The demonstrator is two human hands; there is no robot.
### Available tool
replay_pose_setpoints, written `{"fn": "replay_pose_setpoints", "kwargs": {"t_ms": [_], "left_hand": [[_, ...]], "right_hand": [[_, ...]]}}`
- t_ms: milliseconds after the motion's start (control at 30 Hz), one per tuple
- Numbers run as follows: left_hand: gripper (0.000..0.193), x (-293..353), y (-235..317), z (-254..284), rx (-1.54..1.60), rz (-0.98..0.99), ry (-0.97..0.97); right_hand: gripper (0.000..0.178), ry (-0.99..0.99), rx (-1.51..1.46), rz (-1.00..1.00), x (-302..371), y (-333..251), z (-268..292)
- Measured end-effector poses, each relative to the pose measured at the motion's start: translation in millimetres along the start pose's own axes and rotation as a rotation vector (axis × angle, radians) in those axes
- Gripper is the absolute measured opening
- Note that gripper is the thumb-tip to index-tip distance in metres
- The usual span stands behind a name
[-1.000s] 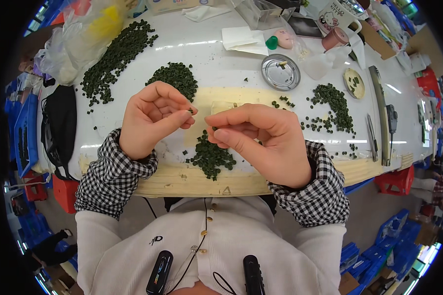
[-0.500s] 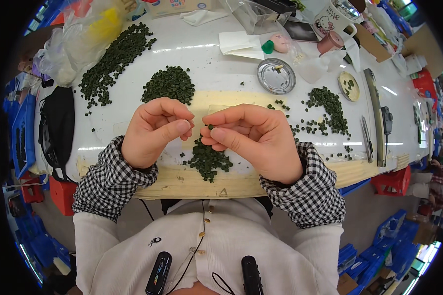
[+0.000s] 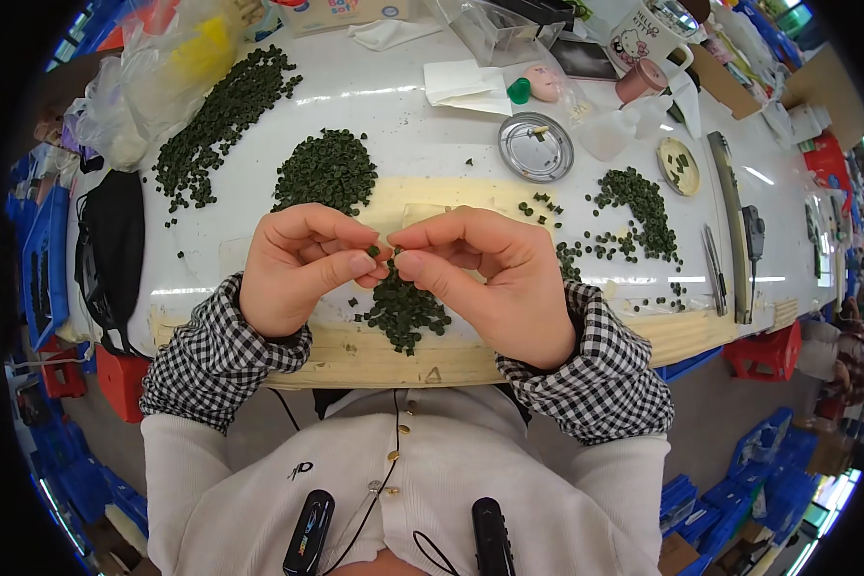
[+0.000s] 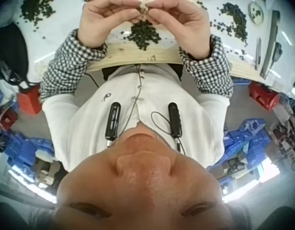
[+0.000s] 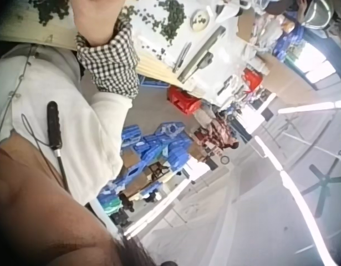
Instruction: Assembling small green and black plastic components into a yellow plastic base at a factory workbench.
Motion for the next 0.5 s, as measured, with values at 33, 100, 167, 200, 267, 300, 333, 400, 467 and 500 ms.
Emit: {"fn": "replay_pose_setpoints", "kwargs": {"t_ms": [33, 100, 167, 200, 267, 300, 333, 400, 467, 500], "left_hand": [[0.016, 1, 1, -1, 0.003, -0.013, 0.007], [0.015, 3, 2, -2, -0.035, -0.077, 0.005], [0.015, 6, 4, -2, -0.097, -0.14, 0.011], [0.017, 7, 6, -4, -0.139, -0.17, 0.011], [0.018, 8, 8, -6, -0.22, -0.205, 0.01], [0.018, 9, 9, -6, -0.26, -0.21, 0.013], [0.019, 9, 10, -6, -0.301, -0.214, 0.017], [0.019, 10, 11, -7, -0.32, -0.254, 0.02], [0.02, 10, 12, -7, -0.335, -0.274, 0.026], [0.02, 10, 12, -7, -0.341, -0.274, 0.032]], "right_hand": [[0.02, -0.006, 0.037, 0.041, -1, -1, 0], [0.019, -0.01, 0.079, 0.076, -2, -2, -1], [0.018, -0.006, 0.089, 0.065, -1, -1, -2], [0.018, -0.002, 0.094, 0.068, -1, 0, -3], [0.018, 0.004, 0.103, 0.073, 0, 0, -3], [0.018, 0.001, 0.105, 0.072, 0, 1, -4], [0.018, -0.002, 0.107, 0.071, 0, 1, -4], [0.018, -0.005, 0.109, 0.074, 0, 1, -4], [0.017, -0.006, 0.108, 0.083, 0, 2, -4], [0.017, -0.005, 0.148, 0.096, 0, 1, -4]]}}
Point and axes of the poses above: each hand's wrist, its own x-axis away from the middle knuckle, its own z-axis out of the back of the hand, y = z × x, the point moved 7 cm from there along -x, towards the middle knuckle, and after that the axes turned 11 degrees about z, right-handed, at the moved point
